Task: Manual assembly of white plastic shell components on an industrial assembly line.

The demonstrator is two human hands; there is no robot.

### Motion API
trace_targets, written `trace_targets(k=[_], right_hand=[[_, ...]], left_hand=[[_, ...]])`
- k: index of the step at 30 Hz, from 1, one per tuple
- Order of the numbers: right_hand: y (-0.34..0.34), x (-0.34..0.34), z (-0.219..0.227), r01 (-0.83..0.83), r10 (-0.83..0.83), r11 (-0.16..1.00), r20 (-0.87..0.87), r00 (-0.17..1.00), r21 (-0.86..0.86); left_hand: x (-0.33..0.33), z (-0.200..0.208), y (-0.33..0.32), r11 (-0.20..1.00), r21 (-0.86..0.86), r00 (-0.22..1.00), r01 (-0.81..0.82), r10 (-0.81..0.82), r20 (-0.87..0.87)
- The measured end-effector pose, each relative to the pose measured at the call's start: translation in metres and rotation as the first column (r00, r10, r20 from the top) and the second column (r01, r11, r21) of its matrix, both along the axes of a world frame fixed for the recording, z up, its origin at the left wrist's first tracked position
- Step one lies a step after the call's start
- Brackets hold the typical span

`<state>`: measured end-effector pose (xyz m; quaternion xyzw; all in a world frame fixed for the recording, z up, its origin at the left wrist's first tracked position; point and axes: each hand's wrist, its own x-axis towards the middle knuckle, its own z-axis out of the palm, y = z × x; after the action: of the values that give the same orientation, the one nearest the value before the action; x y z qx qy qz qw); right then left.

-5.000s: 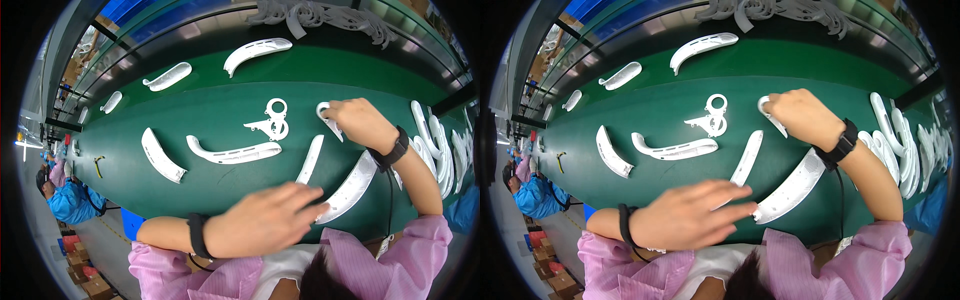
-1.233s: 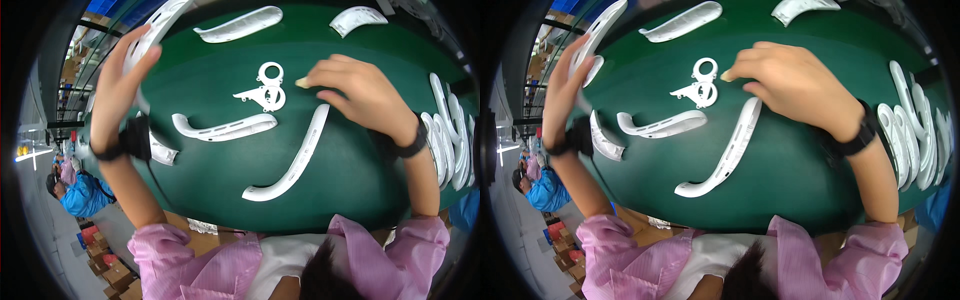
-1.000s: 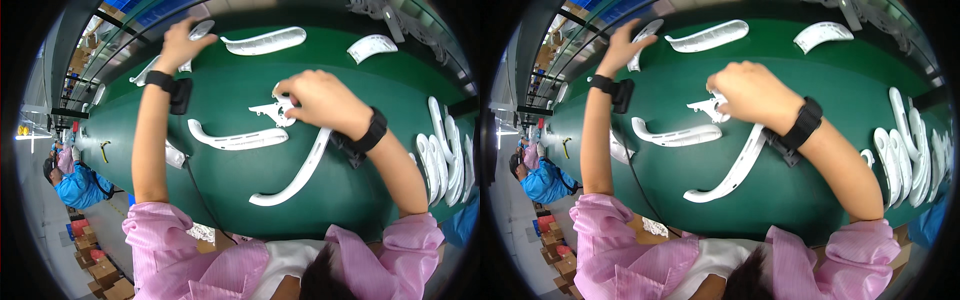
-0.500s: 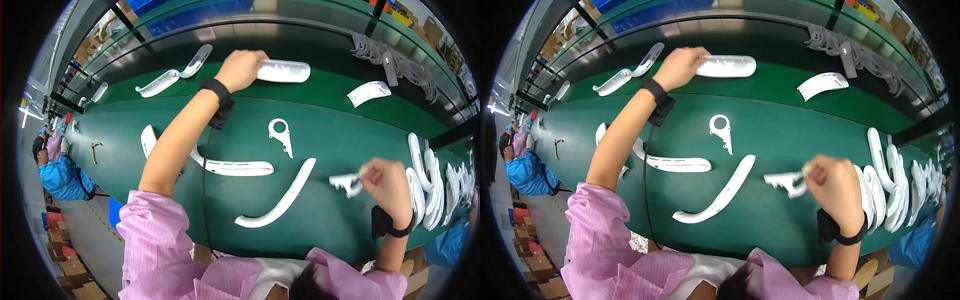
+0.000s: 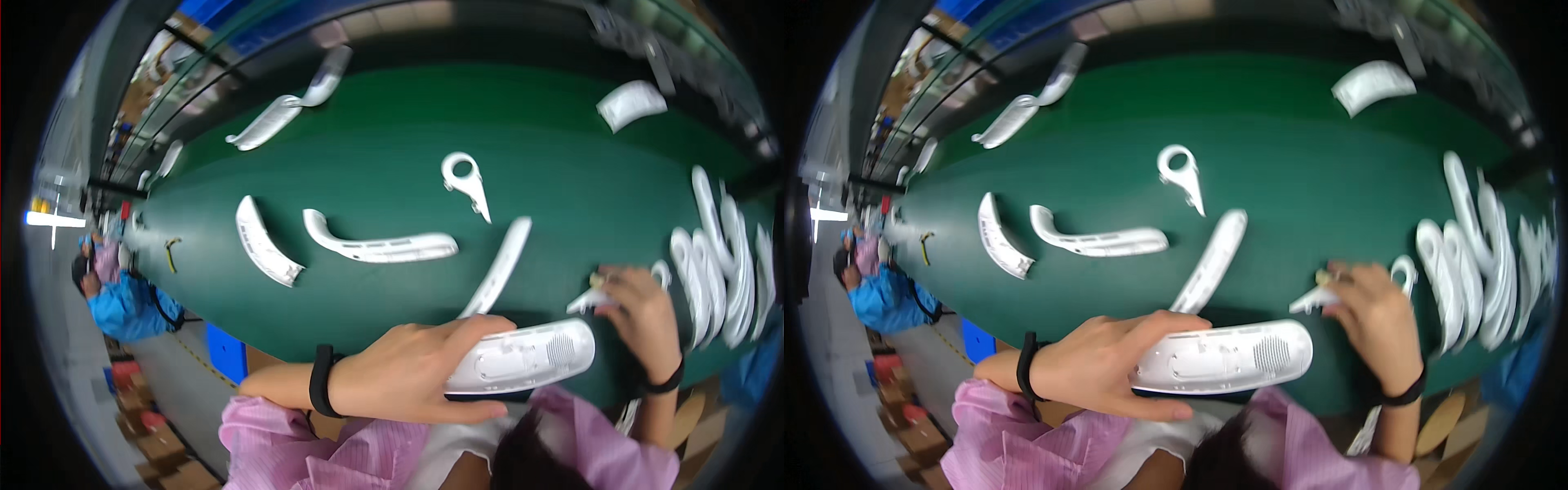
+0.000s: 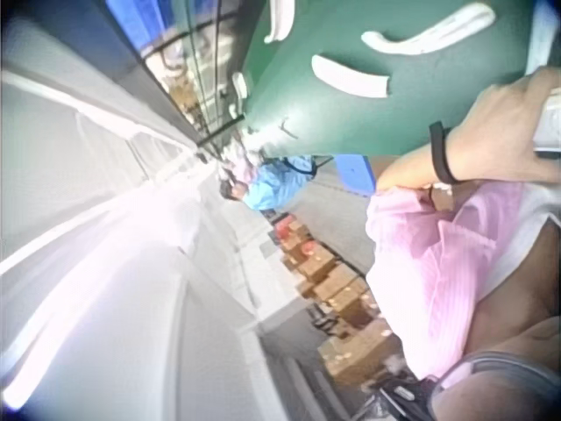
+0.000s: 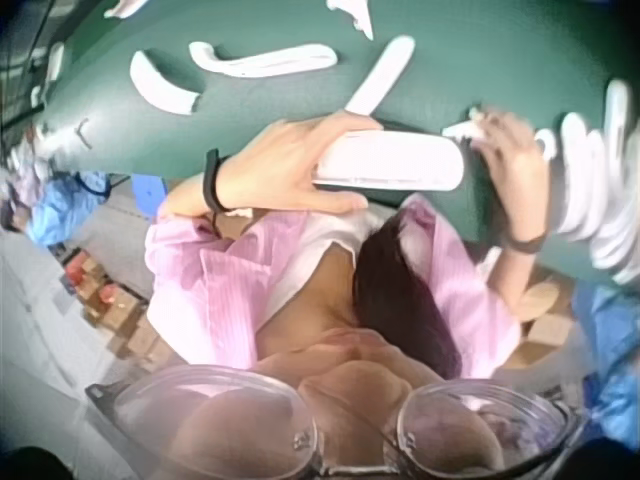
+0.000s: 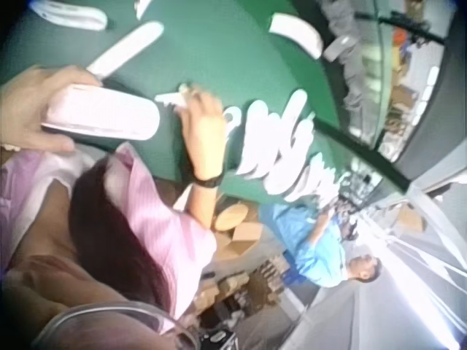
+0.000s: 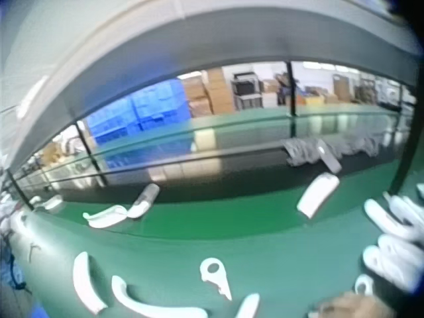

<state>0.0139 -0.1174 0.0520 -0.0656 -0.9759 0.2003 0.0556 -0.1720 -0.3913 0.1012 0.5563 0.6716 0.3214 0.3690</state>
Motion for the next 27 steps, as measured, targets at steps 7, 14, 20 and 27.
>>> trace_targets(k=[7, 14, 20, 27], right_hand=[[-0.006, 0.005, 0.021, 0.119, -0.117, 0.992, 0.058, 0.991, -0.038], [-0.007, 0.029, 0.005, 0.181, -0.186, 0.972, -0.023, 0.982, -0.147], [-0.012, 0.024, 0.01, 0.246, -0.287, 0.953, -0.261, 0.922, -0.178], [-0.024, -0.015, -0.005, 0.109, -0.225, 0.956, -0.445, 0.867, -0.272]], left_hand=[[0.033, -0.019, -0.015, 0.97, -0.156, 0.959, -0.188, 0.147, -0.244], [0.01, 0.008, -0.003, 0.999, 0.015, 0.929, 0.046, -0.037, -0.368], [-0.11, 0.023, 0.046, 0.914, 0.369, 0.651, -0.169, 0.385, -0.654], [-0.317, -0.049, 0.07, 0.854, -0.126, 0.225, -0.505, -0.011, -0.974]])
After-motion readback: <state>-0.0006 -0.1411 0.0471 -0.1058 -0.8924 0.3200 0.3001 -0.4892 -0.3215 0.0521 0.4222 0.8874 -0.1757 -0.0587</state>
